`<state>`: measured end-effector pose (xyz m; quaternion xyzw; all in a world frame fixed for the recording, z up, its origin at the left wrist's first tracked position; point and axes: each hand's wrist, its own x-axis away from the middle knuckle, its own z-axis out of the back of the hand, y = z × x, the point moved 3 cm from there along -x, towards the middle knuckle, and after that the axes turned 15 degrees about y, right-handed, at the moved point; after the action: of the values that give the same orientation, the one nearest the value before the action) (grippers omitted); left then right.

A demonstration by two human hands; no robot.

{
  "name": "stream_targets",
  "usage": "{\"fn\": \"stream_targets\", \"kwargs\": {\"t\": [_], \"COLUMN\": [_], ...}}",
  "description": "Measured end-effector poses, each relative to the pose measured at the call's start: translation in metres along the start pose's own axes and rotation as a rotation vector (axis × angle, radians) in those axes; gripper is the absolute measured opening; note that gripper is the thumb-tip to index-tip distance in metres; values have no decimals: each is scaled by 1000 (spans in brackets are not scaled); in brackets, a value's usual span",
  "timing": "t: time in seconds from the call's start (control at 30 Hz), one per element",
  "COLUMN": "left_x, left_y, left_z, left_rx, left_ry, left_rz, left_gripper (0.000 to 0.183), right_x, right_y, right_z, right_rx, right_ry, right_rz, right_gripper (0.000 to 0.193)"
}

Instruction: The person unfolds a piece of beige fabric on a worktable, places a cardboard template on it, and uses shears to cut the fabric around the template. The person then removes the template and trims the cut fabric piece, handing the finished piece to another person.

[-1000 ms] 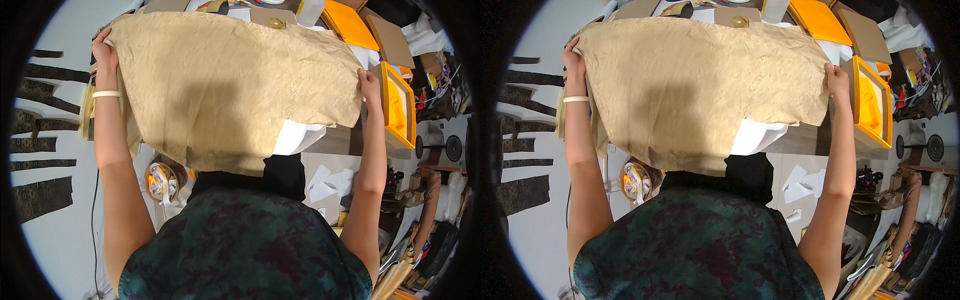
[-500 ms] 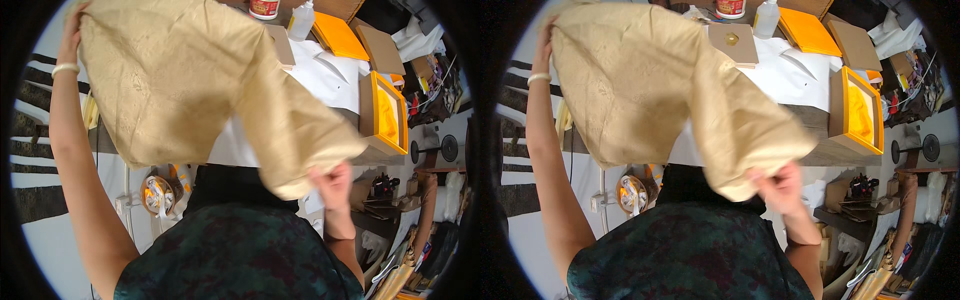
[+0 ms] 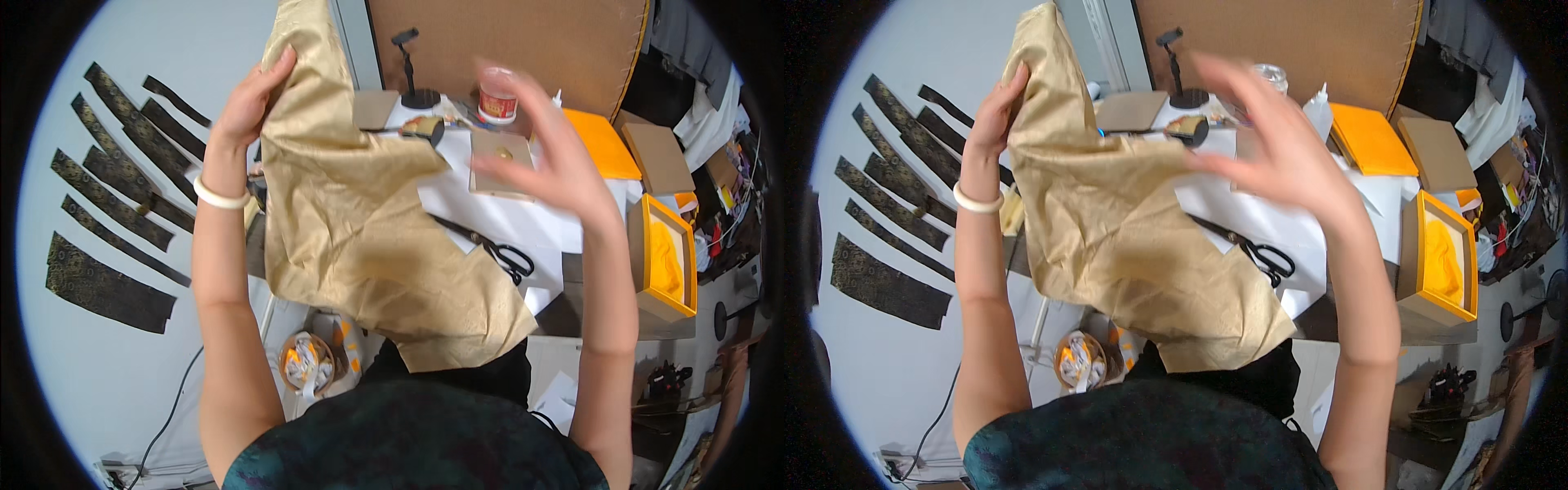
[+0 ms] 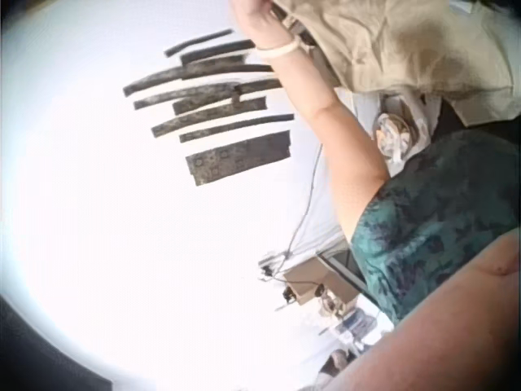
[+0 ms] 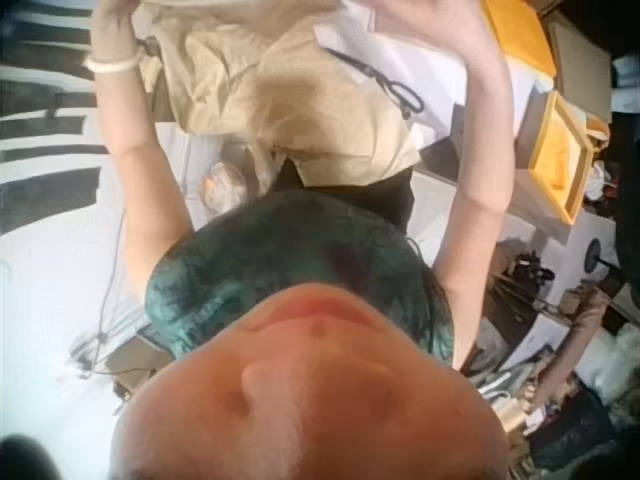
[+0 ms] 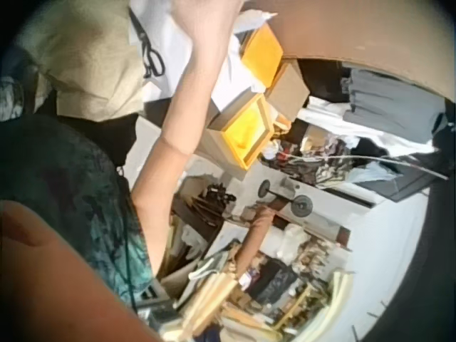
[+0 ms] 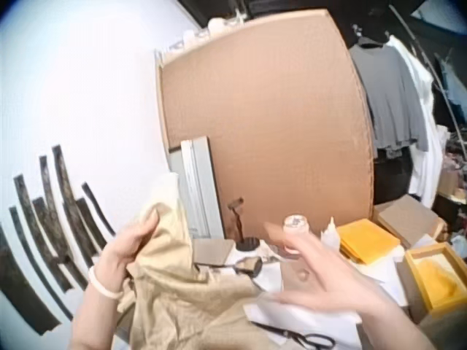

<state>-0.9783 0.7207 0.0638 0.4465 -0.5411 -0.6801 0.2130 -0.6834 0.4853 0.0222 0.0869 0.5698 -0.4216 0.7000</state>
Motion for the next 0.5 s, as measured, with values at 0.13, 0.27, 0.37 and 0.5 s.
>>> {"fn": "stream_targets", "kwargs": {"t": [0.13,0.27,0.37,0.5], "left_x": [24,40,42,42], "left_y": [65,107,125,135], "left_z": [-20,4,41,78], "left_rx": [131,393,430,344], "left_ry": [-168,-380,-370,-215], "left_rz": [-132,-150,-191,-151], "left_gripper": [50,49,47,51], "right_x": [-123,-129,-124,-151], "right_y": [5,-47,-49,-74], "right_z": [-68,-105,-91,-48], "right_rx": [-360,-573,-684,-1173], "right_ry": [-119,-723,-720,-570], "right_rz": [196,-338,-454,-422], "right_gripper": [102,78,56,41]}}
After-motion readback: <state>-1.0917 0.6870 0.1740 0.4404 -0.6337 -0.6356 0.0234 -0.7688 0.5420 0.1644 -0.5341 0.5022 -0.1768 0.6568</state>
